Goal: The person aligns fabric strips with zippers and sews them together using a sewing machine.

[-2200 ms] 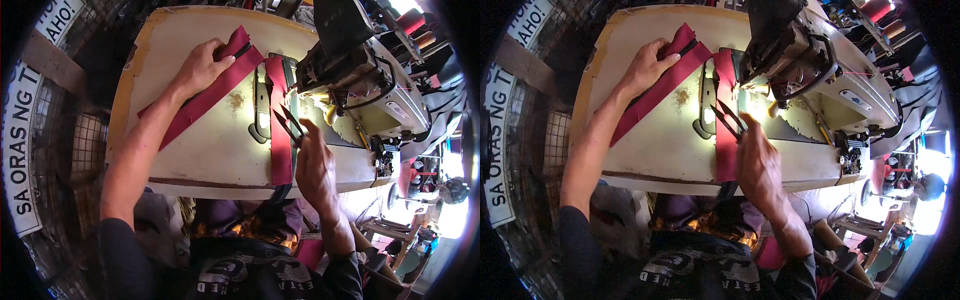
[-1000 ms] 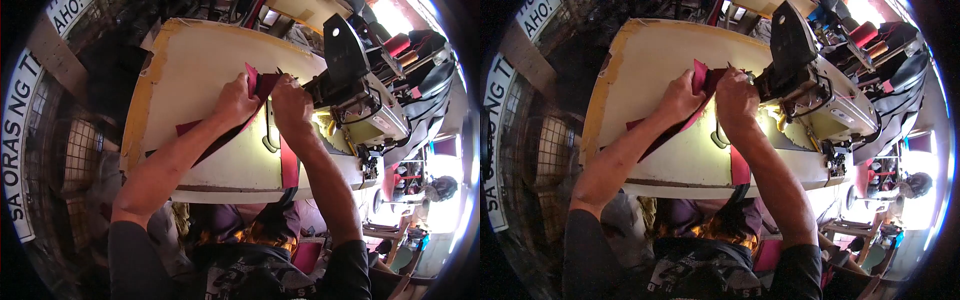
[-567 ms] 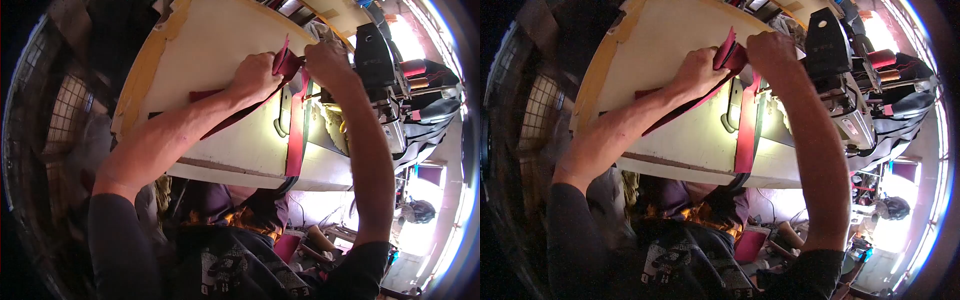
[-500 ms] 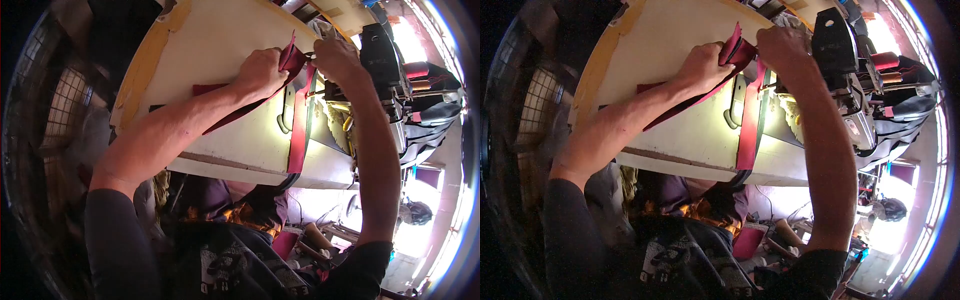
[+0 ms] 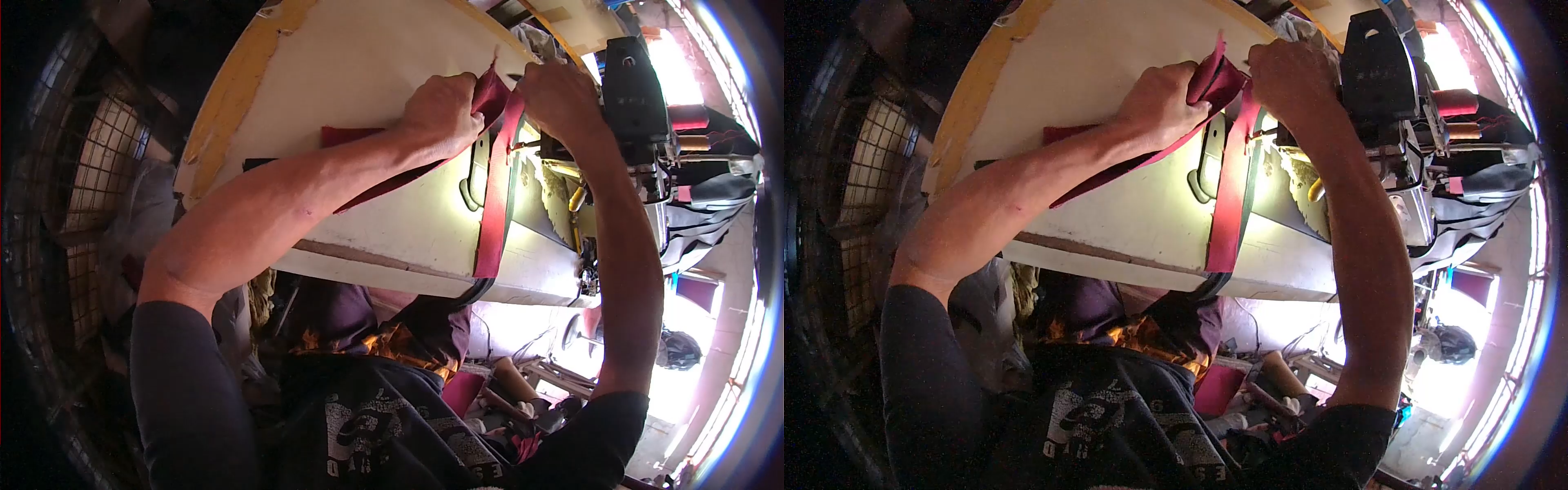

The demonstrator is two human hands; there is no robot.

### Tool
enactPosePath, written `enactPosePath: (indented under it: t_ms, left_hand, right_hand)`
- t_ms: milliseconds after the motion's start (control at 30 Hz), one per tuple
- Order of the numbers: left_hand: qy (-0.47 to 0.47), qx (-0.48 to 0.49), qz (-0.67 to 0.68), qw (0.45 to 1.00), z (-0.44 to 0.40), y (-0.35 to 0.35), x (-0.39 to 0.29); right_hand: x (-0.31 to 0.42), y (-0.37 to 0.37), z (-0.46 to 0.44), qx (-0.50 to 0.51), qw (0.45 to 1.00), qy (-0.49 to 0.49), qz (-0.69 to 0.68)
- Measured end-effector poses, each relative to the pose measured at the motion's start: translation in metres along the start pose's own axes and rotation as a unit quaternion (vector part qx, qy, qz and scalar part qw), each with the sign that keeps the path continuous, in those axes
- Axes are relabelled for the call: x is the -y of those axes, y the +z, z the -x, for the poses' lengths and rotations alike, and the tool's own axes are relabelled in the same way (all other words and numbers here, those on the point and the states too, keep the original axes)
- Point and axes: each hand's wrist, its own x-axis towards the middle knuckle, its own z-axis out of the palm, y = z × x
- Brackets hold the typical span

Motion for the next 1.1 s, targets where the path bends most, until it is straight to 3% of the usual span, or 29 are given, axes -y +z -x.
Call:
enactPosePath:
  t_ms: [67,133,167,267,300,367,400,433,500,533,600,633,700,733,800,833,867,933,1000,1067,1100]
  left_hand:
    - [-0.009,-0.004,-0.008,1.000,0.000,0.000,0.000]
    - [-0.034,-0.002,-0.019,0.999,-0.002,-0.007,-0.006]
    - [-0.005,-0.041,-0.031,0.999,-0.005,-0.006,0.002]
    - [0.002,-0.085,-0.063,0.994,-0.020,-0.024,0.007]
    - [0.008,-0.109,-0.058,0.992,-0.023,-0.034,0.008]
    - [0.050,-0.075,0.008,0.996,-0.034,-0.054,0.014]
    - [0.050,-0.052,0.025,0.997,-0.037,-0.064,0.011]
    - [-0.055,0.053,0.069,0.995,-0.033,-0.086,-0.012]
    - [0.066,0.065,0.125,0.988,-0.037,-0.084,-0.002]
    - [0.028,0.083,0.174,0.981,-0.016,-0.090,-0.043]
    - [0.009,0.103,0.079,0.991,0.018,-0.088,-0.092]
    - [0.022,0.145,-0.025,0.989,0.037,-0.087,-0.116]
    - [0.103,0.149,-0.015,0.983,0.079,-0.060,-0.142]
    - [0.121,0.168,-0.003,0.978,0.097,-0.048,-0.153]
    - [0.151,0.206,0.073,0.964,0.131,-0.020,-0.158]
    - [0.146,0.212,0.110,0.960,0.148,-0.003,-0.165]
    - [0.097,0.192,0.138,0.967,0.168,0.014,-0.177]
    - [0.155,0.276,0.142,0.938,0.167,0.015,-0.169]
    - [0.180,0.328,0.136,0.917,0.149,0.011,-0.136]
    - [0.081,0.272,0.159,0.946,0.136,0.006,-0.134]
    - [0.091,0.216,0.102,0.967,0.126,0.000,-0.122]
  right_hand:
    - [-0.014,0.016,-0.002,-0.037,0.999,-0.030,0.008]
    - [-0.003,-0.008,0.010,-0.111,0.994,-0.011,-0.019]
    - [0.007,-0.027,0.022,-0.149,0.988,0.002,-0.032]
    - [0.049,-0.075,0.098,-0.048,0.977,0.126,-0.168]
    - [0.067,-0.070,0.134,-0.112,0.965,0.137,-0.194]
    - [0.088,-0.038,0.197,-0.100,0.917,0.187,-0.339]
    - [0.092,-0.002,0.222,-0.113,0.900,0.239,-0.345]
    - [0.088,0.037,0.243,-0.043,0.873,0.339,-0.348]
    - [0.075,0.097,0.268,-0.049,0.873,0.375,-0.309]
    - [0.070,0.111,0.277,-0.036,0.870,0.395,-0.292]
    - [0.084,0.110,0.287,-0.093,0.870,0.410,-0.258]
    - [0.088,0.084,0.291,-0.161,0.840,0.359,-0.375]
    - [0.123,0.046,0.300,-0.193,0.774,0.247,-0.550]
    - [0.138,0.025,0.304,-0.190,0.708,0.173,-0.658]
    - [0.170,0.011,0.305,-0.308,0.562,0.056,-0.766]
    - [0.194,0.009,0.318,-0.235,0.525,0.099,-0.812]
    - [0.208,0.000,0.321,-0.316,0.439,0.135,-0.830]
    - [0.226,-0.001,0.340,-0.306,0.394,0.198,-0.844]
    - [0.220,0.011,0.383,-0.179,0.408,0.294,-0.845]
    - [0.220,0.029,0.434,-0.242,0.420,0.475,-0.734]
    - [0.210,0.031,0.464,-0.268,0.420,0.578,-0.647]
